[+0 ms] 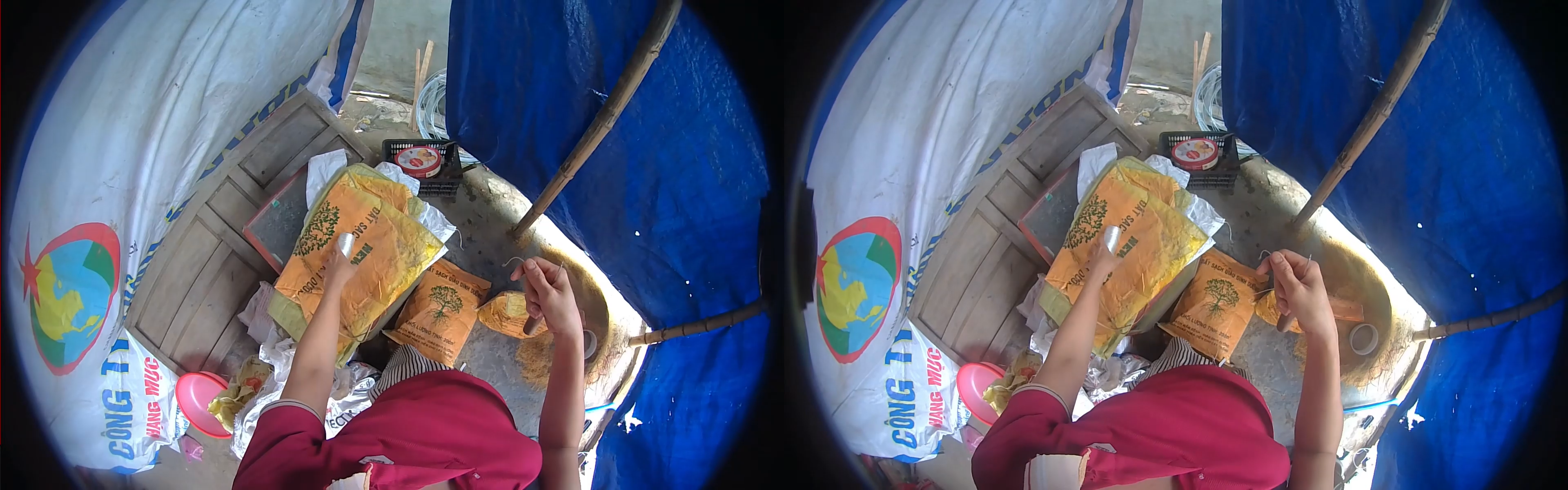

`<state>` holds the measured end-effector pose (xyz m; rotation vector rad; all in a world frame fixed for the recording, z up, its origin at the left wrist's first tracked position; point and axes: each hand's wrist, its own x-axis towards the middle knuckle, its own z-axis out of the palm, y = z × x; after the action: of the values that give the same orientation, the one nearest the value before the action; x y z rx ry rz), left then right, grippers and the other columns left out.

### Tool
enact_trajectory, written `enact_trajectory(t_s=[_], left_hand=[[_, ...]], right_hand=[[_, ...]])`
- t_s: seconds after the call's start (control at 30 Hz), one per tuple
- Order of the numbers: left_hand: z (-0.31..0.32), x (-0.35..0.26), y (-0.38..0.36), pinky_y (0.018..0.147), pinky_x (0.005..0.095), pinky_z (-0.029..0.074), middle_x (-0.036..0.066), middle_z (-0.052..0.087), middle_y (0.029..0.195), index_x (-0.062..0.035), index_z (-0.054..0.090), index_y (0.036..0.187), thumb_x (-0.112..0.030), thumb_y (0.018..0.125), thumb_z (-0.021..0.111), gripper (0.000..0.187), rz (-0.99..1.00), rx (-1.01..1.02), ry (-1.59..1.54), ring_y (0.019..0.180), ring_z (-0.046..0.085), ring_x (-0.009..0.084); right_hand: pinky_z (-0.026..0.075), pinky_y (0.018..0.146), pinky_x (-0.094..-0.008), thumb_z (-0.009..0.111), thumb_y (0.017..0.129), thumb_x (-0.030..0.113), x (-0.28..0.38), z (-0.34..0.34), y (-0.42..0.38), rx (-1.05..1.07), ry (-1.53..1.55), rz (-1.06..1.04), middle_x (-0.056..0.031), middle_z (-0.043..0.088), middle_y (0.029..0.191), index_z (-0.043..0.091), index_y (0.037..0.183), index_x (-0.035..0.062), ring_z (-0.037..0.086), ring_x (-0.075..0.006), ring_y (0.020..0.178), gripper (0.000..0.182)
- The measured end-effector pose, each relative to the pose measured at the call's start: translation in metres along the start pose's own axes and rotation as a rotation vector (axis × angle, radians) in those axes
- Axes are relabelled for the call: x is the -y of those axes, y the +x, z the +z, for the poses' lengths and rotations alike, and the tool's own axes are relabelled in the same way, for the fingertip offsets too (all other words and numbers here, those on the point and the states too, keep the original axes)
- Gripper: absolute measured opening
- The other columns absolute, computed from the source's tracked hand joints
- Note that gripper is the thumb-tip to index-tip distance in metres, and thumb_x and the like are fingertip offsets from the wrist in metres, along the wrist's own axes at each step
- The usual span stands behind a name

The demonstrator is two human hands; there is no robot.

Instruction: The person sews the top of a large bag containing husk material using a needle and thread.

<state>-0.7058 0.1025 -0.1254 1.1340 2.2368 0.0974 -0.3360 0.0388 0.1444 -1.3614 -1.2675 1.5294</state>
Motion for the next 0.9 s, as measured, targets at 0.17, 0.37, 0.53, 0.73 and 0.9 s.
enact_trajectory(t_s=[0.17, 0.37, 0.53, 0.73, 0.9], left_hand=[[0.014, 0.0, 0.008, 0.099, 0.0645, 0.024, 0.018, 0.027, 0.14, -0.0165, 0.017, 0.141, -0.031, 0.07, 0.072, 0.091, -0.055, -0.055, 0.063, 0.126, 0.031, 0.0445], [0.018, -0.016, 0.001, 0.101, 0.0665, 0.015, 0.023, 0.016, 0.144, -0.018, 0.013, 0.143, -0.034, 0.071, 0.071, 0.094, -0.127, 0.007, 0.05, 0.128, 0.019, 0.0522], [0.02, -0.023, -0.003, 0.1, 0.0693, 0.014, 0.026, 0.016, 0.143, -0.0177, 0.01, 0.143, -0.035, 0.071, 0.071, 0.095, -0.127, -0.048, -0.001, 0.128, 0.018, 0.0539], [0.017, -0.029, 0.001, 0.099, 0.07, 0.014, 0.026, 0.017, 0.144, -0.0163, 0.011, 0.142, -0.041, 0.073, 0.069, 0.094, -0.129, -0.052, -0.034, 0.126, 0.02, 0.0555], [0.014, -0.031, 0.0, 0.099, 0.0704, 0.012, 0.022, 0.017, 0.145, -0.0169, 0.011, 0.143, -0.044, 0.07, 0.07, 0.098, -0.132, -0.036, -0.029, 0.127, 0.021, 0.0542]], right_hand=[[0.026, 0.036, -0.0195, 0.046, 0.097, 0.028, 0.003, 0.008, 0.006, 0.005, -0.029, 0.006, 0.0077, 0.031, 0.047, 0.059, 0.083, 0.0006, 0.028, -0.0018, 0.039, 0.034], [0.025, 0.036, -0.0189, 0.045, 0.097, 0.027, 0.007, 0.015, 0.011, 0.001, -0.068, 0.019, 0.0076, 0.029, 0.048, 0.058, 0.085, 0.0004, 0.026, -0.0019, 0.039, 0.032], [0.025, 0.036, -0.0194, 0.045, 0.097, 0.027, 0.006, 0.012, 0.01, 0.027, -0.048, 0.047, 0.0076, 0.029, 0.048, 0.059, 0.088, -0.0006, 0.026, -0.0016, 0.039, 0.033], [0.028, 0.037, -0.0225, 0.048, 0.096, 0.029, 0.01, 0.004, 0.0, 0.029, -0.124, 0.069, 0.006, 0.034, 0.048, 0.064, 0.086, 0.0003, 0.032, -0.003, 0.039, 0.034], [0.028, 0.037, -0.0215, 0.047, 0.096, 0.027, 0.011, -0.001, -0.006, 0.037, -0.137, 0.065, 0.0063, 0.036, 0.049, 0.063, 0.087, -0.0003, 0.032, -0.0021, 0.041, 0.033]])
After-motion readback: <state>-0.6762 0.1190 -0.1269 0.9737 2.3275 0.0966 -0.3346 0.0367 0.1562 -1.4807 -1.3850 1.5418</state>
